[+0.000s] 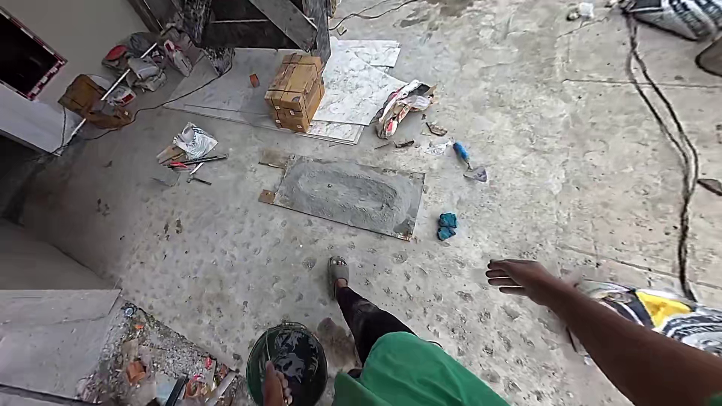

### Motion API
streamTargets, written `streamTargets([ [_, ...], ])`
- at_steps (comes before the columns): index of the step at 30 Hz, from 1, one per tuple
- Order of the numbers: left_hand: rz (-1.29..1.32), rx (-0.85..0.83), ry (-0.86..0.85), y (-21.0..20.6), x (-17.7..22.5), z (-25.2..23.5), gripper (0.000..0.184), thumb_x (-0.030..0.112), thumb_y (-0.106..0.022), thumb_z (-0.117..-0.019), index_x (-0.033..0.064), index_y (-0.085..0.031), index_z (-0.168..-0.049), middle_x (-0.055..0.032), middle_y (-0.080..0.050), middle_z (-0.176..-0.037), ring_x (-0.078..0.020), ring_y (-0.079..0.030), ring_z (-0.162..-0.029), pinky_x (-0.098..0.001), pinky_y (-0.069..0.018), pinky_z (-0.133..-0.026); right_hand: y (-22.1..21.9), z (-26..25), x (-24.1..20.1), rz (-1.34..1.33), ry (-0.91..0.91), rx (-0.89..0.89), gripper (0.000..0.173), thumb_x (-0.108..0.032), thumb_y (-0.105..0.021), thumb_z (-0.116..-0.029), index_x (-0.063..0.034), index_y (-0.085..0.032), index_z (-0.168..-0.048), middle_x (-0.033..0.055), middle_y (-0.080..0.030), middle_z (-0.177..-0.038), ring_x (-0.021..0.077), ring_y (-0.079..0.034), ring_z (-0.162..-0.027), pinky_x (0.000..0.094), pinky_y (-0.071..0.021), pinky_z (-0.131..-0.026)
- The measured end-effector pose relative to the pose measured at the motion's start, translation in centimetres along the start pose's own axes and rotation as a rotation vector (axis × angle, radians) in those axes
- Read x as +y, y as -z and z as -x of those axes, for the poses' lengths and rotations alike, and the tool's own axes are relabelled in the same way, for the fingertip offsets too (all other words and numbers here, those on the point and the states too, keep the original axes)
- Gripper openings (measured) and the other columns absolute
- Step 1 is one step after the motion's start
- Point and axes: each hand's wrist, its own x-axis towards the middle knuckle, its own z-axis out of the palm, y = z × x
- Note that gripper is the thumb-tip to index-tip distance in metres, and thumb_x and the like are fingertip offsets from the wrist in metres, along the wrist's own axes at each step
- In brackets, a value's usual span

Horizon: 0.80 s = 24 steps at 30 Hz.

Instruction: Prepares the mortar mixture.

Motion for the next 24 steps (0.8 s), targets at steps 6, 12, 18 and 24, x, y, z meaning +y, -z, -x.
streamTargets([
  [6,0.005,0.011,-0.008,-6.0,18.9,-6.0,0.062,0.058,-0.023,-0.1100,0.0083,-0.046,-0.082,-0.0014,-0.041,-0.052,-0.0159,-0.040,-0.037,-0.0330,-0.0417,-0.038,-17.5,-9.7,-5.8,0.005,-0.095,-0.240,0.045,-0.037,-0.048,-0.1100,-0.0017,-0.057,-0.136,0.0194,-0.066,-0.127,0.0316,-0.065,-0.110,0.0519,-0.0505,-0.090],
  [12,-0.122,-0.129,-0.083,-13.3,31.7,-6.6,0.059,0.051,-0.027,-0.1121,0.0067,-0.046,-0.079,-0.0015,-0.041,-0.050,-0.0153,-0.041,-0.037,-0.0317,-0.0433,-0.038,-33.7,-8.6,-11.8,0.055,-0.136,-0.483,0.046,-0.039,-0.048,-0.1098,-0.0016,-0.059,-0.135,0.0217,-0.063,-0.132,0.0364,-0.061,-0.120,0.0579,-0.0493,-0.096],
  [18,-0.487,-0.354,-0.227,-19.7,43.6,-4.2,0.046,0.037,-0.039,-0.1130,0.0047,-0.053,-0.084,0.0006,-0.042,-0.054,-0.0112,-0.041,-0.041,-0.0269,-0.0429,-0.041,-41.0,-8.6,-18.8,-0.124,-0.115,-0.393,0.061,-0.048,-0.032,-0.1119,-0.0026,-0.048,-0.149,0.0284,-0.047,-0.151,0.0446,-0.046,-0.139,0.0665,-0.0385,-0.109],
  [24,-0.990,-0.693,-0.447,-26.2,52.4,-4.0,0.043,0.043,-0.044,-0.1084,0.0067,-0.063,-0.094,0.0005,-0.048,-0.068,-0.0127,-0.045,-0.056,-0.0327,-0.0433,-0.056,-42.3,-10.5,-19.2,-0.469,-0.307,-0.114,0.066,-0.055,-0.032,-0.1098,-0.0022,-0.061,-0.136,0.0233,-0.064,-0.131,0.0372,-0.062,-0.121,0.0608,-0.0494,-0.099],
])
